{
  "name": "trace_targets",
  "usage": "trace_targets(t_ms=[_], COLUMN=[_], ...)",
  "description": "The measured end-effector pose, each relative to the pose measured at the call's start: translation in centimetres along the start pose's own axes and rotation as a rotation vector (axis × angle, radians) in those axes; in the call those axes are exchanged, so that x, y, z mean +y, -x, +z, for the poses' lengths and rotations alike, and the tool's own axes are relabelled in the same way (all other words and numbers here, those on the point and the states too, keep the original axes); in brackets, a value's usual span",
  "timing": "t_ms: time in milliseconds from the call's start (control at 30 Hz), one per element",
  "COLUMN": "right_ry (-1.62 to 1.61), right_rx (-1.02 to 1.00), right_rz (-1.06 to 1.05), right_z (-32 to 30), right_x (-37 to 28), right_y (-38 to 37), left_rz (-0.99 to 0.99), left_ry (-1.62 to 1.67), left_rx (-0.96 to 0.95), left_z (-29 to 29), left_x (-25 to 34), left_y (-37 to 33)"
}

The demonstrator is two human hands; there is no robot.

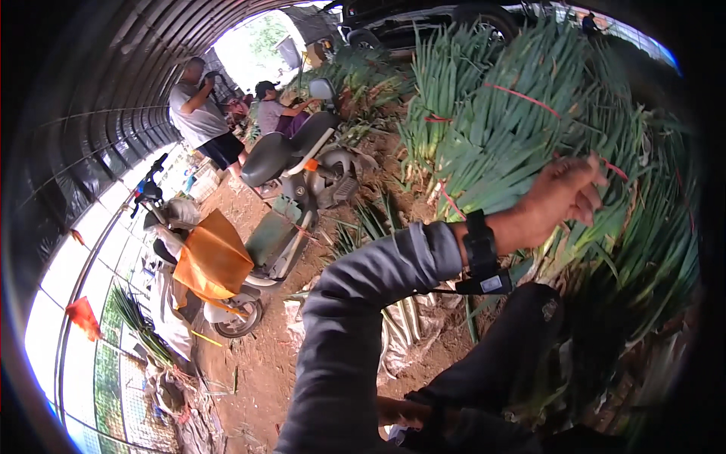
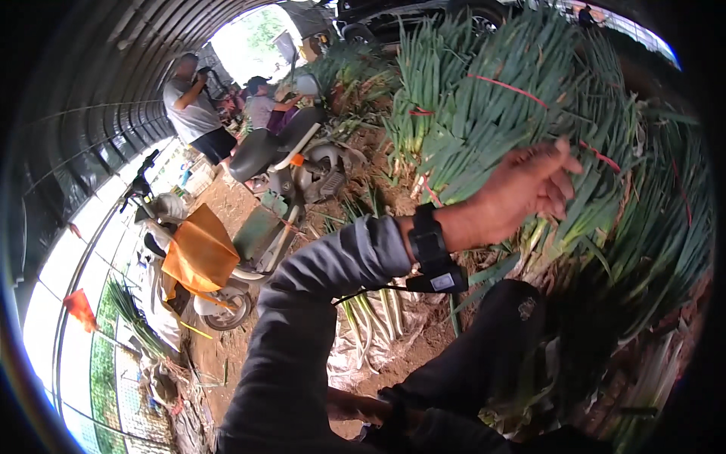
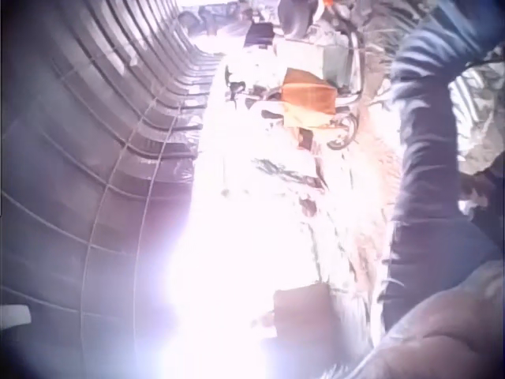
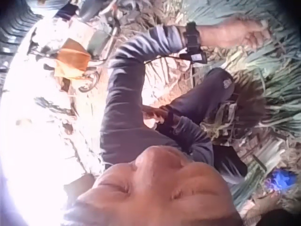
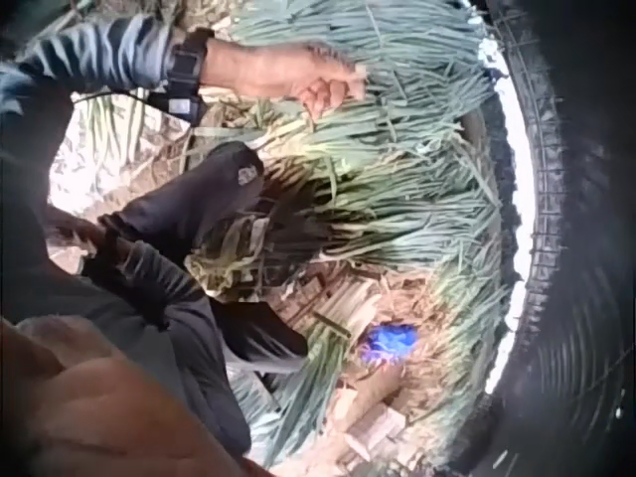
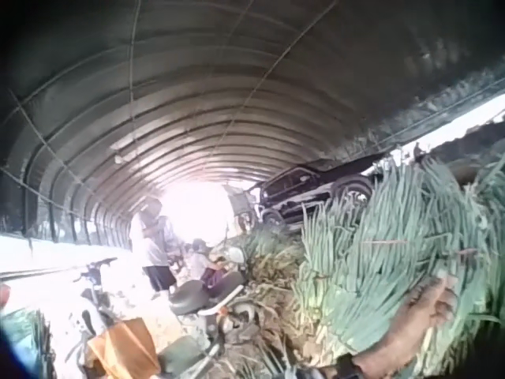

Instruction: The person cuts a red tie from a bundle of leeks, then peels the outer layers from individual leeks by hand. After cleaning each leek, they place it onto a metal rack and reach for another from the pile.

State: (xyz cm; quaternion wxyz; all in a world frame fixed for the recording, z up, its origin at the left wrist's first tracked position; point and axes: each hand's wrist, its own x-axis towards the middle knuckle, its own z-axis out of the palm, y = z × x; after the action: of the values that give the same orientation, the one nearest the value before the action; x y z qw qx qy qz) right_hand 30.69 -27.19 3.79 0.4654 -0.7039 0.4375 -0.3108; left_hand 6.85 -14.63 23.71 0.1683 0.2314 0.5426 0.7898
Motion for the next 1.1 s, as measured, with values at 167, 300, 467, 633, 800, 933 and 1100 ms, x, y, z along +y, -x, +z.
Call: trace_targets(t_ms=[167, 300, 467, 633, 800, 933, 1100], right_ry=[0.06, 0.077, 0.069, 0.065, 0.035, -0.194, -0.429], right_rx=[-0.076, -0.112, -0.14, -0.168, -0.14, 0.034, 0.293], right_rz=[0.033, 0.059, 0.08, 0.089, 0.12, 0.2, 0.315], right_z=[-1.9, -2.8, -3.2, -3.5, -4.4, -1.0, 1.3], right_x=[-1.1, -1.8, -2.7, -4.1, -4.9, -3.8, -2.7], right_y=[-0.6, -0.7, -0.8, -1.2, -0.1, 4.0, 13.2], left_rz=[-0.052, -0.125, -0.142, -0.203, -0.238, -0.097, -0.002], left_ry=[-0.039, -0.005, 0.025, -0.013, 0.021, -0.127, -0.01], left_rx=[0.009, -0.009, -0.02, -0.057, -0.064, -0.1, 0.002], left_z=[-1.0, -2.1, -1.8, -0.8, 0.7, -1.6, -4.0], left_x=[-1.4, -3.0, -4.5, -5.2, -6.8, -6.6, -4.5], left_y=[0.8, 1.3, 1.2, 1.5, 0.6, 0.4, -0.7])
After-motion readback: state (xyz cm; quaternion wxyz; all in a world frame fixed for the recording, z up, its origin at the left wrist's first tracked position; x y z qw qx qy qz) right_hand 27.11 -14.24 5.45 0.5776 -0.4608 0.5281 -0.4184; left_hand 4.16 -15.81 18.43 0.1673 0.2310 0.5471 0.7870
